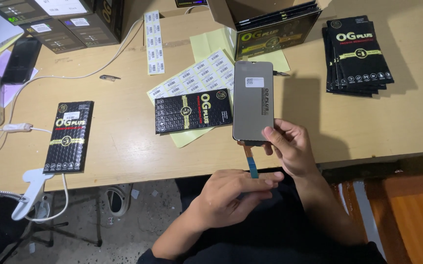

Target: Inspecting phone screens for defects, applying identification labels, and placing them into protective packaging.

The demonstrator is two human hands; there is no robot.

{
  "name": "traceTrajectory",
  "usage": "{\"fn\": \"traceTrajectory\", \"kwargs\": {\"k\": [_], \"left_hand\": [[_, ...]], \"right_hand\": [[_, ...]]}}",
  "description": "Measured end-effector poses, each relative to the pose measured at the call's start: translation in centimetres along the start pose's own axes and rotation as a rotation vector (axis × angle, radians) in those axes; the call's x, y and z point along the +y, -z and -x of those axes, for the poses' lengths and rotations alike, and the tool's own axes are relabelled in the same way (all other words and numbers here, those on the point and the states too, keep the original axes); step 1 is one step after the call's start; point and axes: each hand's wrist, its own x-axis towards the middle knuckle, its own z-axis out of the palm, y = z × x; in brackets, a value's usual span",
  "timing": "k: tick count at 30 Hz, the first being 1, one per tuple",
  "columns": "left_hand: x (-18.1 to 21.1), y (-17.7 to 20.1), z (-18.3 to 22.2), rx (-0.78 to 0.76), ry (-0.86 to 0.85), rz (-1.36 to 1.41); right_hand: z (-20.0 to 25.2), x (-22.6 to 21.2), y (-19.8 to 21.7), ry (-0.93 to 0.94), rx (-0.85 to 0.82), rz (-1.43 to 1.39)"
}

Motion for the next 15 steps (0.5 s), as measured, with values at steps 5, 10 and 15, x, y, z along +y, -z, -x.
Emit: {"fn": "traceTrajectory", "kwargs": {"k": [5,10,15], "left_hand": [[-0.2,0.2,-0.4,0.013,-0.011,-0.016],[-0.1,0.3,-0.5,0.02,-0.021,-0.016],[-1.4,0.5,0.6,0.143,0.029,-0.073]], "right_hand": [[0.1,-0.2,-0.1,-0.002,-0.03,-0.041],[0.2,-0.3,-0.3,-0.024,-0.015,-0.042],[0.0,0.9,0.3,0.023,0.0,-0.093]]}}
